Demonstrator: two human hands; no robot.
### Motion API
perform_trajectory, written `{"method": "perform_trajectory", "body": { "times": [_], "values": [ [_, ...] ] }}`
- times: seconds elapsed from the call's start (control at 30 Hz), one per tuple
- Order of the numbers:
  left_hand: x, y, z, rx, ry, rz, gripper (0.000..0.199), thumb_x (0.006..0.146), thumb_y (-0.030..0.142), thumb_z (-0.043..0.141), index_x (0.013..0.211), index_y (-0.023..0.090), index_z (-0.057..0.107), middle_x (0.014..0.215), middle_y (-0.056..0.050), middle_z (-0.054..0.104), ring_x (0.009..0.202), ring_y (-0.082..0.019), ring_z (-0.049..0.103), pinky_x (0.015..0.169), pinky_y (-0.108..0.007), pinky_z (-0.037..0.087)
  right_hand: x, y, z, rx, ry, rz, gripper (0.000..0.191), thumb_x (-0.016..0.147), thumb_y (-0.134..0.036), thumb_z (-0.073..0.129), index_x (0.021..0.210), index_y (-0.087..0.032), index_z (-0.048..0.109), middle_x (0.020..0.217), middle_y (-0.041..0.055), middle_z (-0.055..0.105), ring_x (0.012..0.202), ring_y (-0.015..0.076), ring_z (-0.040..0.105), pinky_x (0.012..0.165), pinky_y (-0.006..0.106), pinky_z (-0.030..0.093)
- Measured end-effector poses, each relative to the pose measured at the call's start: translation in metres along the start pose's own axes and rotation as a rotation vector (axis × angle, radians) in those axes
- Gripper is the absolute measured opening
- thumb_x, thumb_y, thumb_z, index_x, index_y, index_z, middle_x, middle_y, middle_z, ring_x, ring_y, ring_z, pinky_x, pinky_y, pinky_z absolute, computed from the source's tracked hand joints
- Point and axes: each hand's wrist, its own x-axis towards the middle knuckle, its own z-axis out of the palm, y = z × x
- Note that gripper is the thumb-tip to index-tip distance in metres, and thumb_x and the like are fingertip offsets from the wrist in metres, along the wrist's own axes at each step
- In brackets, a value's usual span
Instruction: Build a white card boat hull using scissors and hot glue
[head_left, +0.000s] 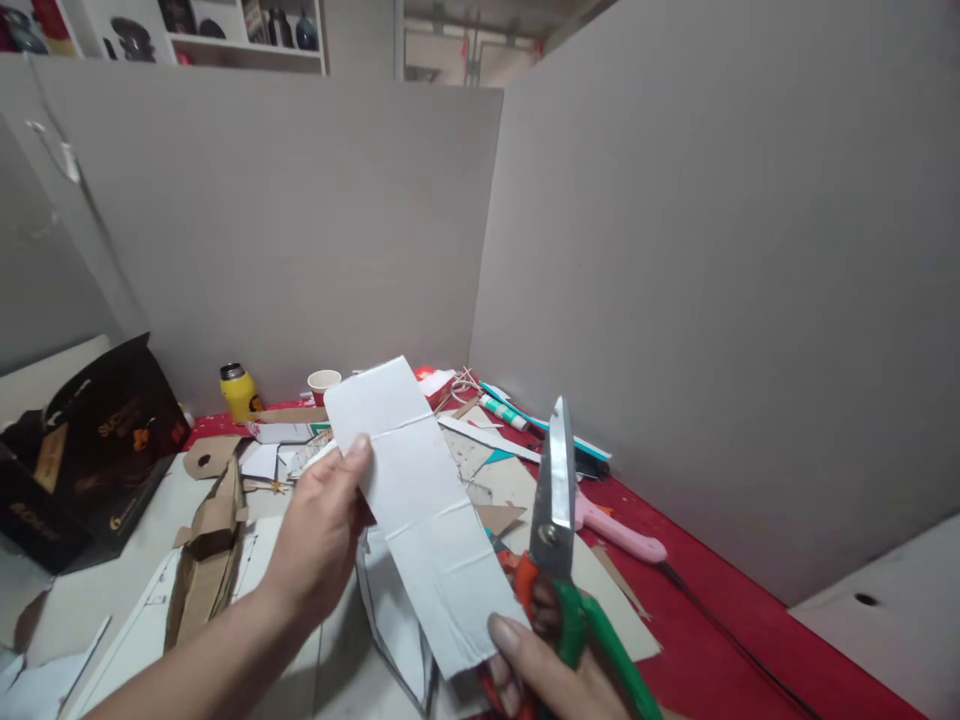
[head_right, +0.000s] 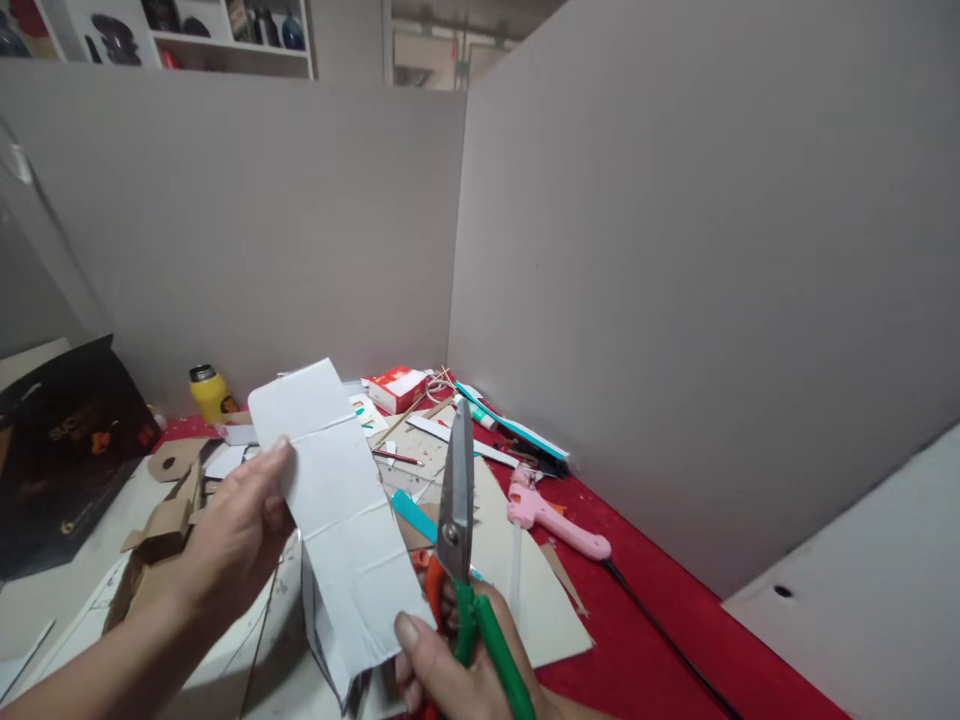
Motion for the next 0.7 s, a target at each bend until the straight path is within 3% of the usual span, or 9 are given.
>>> {"method": "perform_trajectory", "body": {
  "times": [0.13,0.27,0.37,0.5,0.57,0.7],
  "values": [
    [0.005,0.008,-0.005,0.085,-0.064,0.024,0.015,0.086,0.033,0.064,0.09,0.02,0.07,0.079,0.001,0.067,0.067,-0.01,0.059,0.057,-0.019,0.05,0.004,-0.006,0.0,0.113,0.105,-0.028,0.048,0.078,-0.06,0.061,0.061,-0.016,0.058,0.051,0.0029,0.057,0.042,0.0134,0.054,0.043,0.024,0.042],
    [0.002,0.005,-0.004,0.264,-0.272,-0.17,0.022,0.083,0.028,0.068,0.103,0.021,0.07,0.084,-0.002,0.069,0.07,-0.01,0.059,0.061,-0.022,0.052,0.009,-0.014,-0.003,0.169,0.146,-0.031,0.044,0.075,-0.058,0.065,0.06,-0.017,0.056,0.049,0.0023,0.057,0.041,0.0133,0.053,0.042,0.025,0.042],
    [-0.001,-0.002,-0.003,0.348,-0.404,-0.263,0.022,0.083,0.029,0.067,0.101,0.018,0.073,0.084,-0.006,0.072,0.069,-0.012,0.061,0.061,-0.023,0.05,0.011,-0.018,-0.003,0.196,0.174,-0.036,0.043,0.072,-0.057,0.067,0.062,-0.018,0.055,0.049,0.0011,0.055,0.04,0.0125,0.051,0.042,0.025,0.041],
    [0.002,-0.002,-0.005,0.359,-0.391,-0.248,0.028,0.081,0.03,0.068,0.106,0.017,0.07,0.087,-0.008,0.074,0.069,-0.014,0.062,0.065,-0.027,0.052,0.014,-0.021,-0.008,0.235,0.232,-0.084,0.045,0.071,-0.058,0.068,0.06,-0.019,0.049,0.044,-0.0026,0.049,0.038,0.0107,0.045,0.04,0.024,0.038],
    [0.006,0.008,-0.008,0.37,-0.257,-0.096,0.037,0.082,0.032,0.067,0.117,0.021,0.064,0.107,-0.01,0.071,0.088,-0.02,0.065,0.075,-0.032,0.054,0.015,-0.024,-0.016,0.18,0.232,-0.128,0.048,0.075,-0.058,0.064,0.054,-0.019,0.045,0.041,-0.0026,0.045,0.038,0.0107,0.044,0.041,0.025,0.038],
    [0.001,0.039,-0.012,0.681,0.134,0.55,0.058,0.083,0.031,0.065,0.137,0.032,0.044,0.139,-0.005,0.052,0.125,-0.028,0.049,0.102,-0.041,0.043,0.014,-0.033,-0.035,0.033,0.235,-0.135,0.037,0.077,-0.052,0.064,0.067,-0.018,0.055,0.044,-0.0036,0.046,0.037,0.0107,0.042,0.038,0.023,0.035]
  ]
}}
